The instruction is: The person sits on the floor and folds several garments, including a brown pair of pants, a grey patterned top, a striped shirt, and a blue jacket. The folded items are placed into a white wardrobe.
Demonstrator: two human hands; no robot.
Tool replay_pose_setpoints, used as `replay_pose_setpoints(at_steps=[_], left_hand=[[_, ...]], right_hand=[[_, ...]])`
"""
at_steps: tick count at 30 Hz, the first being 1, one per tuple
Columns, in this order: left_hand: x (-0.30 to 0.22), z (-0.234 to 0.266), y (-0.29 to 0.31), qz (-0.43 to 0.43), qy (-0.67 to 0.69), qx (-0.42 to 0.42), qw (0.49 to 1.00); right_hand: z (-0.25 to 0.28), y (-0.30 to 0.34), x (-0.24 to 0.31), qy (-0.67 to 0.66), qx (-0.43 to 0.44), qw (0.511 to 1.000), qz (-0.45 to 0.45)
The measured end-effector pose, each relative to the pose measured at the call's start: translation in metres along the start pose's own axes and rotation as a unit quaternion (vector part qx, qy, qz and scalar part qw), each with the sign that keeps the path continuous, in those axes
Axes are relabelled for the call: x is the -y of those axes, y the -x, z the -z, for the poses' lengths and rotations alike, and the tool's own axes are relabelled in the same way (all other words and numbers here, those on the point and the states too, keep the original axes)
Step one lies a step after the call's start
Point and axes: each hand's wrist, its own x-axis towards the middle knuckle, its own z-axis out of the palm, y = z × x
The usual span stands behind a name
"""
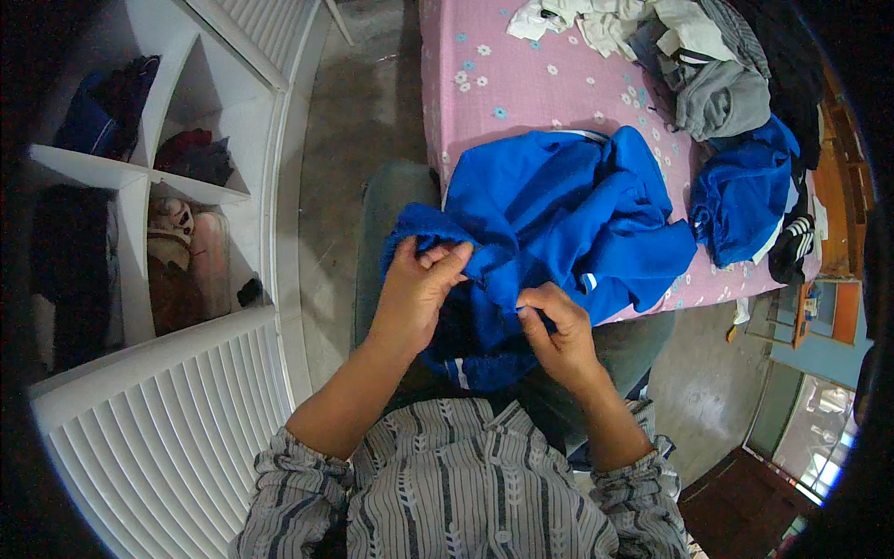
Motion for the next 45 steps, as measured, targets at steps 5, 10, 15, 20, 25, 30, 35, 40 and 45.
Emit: replay_pose_setpoints(at_steps=[5, 10, 15, 20, 25, 30, 35, 40, 45], left_hand=[[-0.002, 0.002, -0.001, 0.011, 0.026, -0.006, 1.0], [-0.003, 0.003, -0.005, -0.005, -0.009, -0.012, 1.0], [-0.011, 0.008, 0.003, 0.068, -0.063, 0.006, 0.996], [-0.014, 0.014, 0.008, 0.142, 0.029, 0.036, 0.989], [0.0, 0.023, 0.0, 0.109, 0.056, 0.069, 0.99], [0.012, 0.026, -0.003, -0.028, -0.081, 0.058, 0.995], [0.01, 0.021, -0.003, -0.002, -0.095, 0.046, 0.994], [0.003, 0.016, -0.008, -0.01, -0.11, 0.065, 0.992], [-0.004, 0.021, -0.014, -0.027, -0.125, -0.014, 0.992]], right_hand=[[0.002, -0.004, 0.003, 0.134, 0.004, 0.987, 0.09], [-0.014, 0.001, 0.005, 0.123, 0.021, 0.986, 0.11], [-0.013, 0.002, 0.002, 0.065, -0.062, 0.996, 0.028], [-0.009, 0.007, 0.005, 0.037, -0.04, 0.998, 0.008], [-0.006, 0.012, 0.004, 0.081, -0.033, 0.996, 0.014], [0.003, 0.009, 0.0, 0.089, -0.074, 0.993, -0.033], [0.004, -0.012, 0.014, 0.159, -0.094, 0.983, 0.012], [-0.021, -0.04, 0.026, 0.042, -0.079, 0.996, -0.02], [-0.024, -0.033, 0.014, 0.057, -0.072, 0.996, -0.001]])
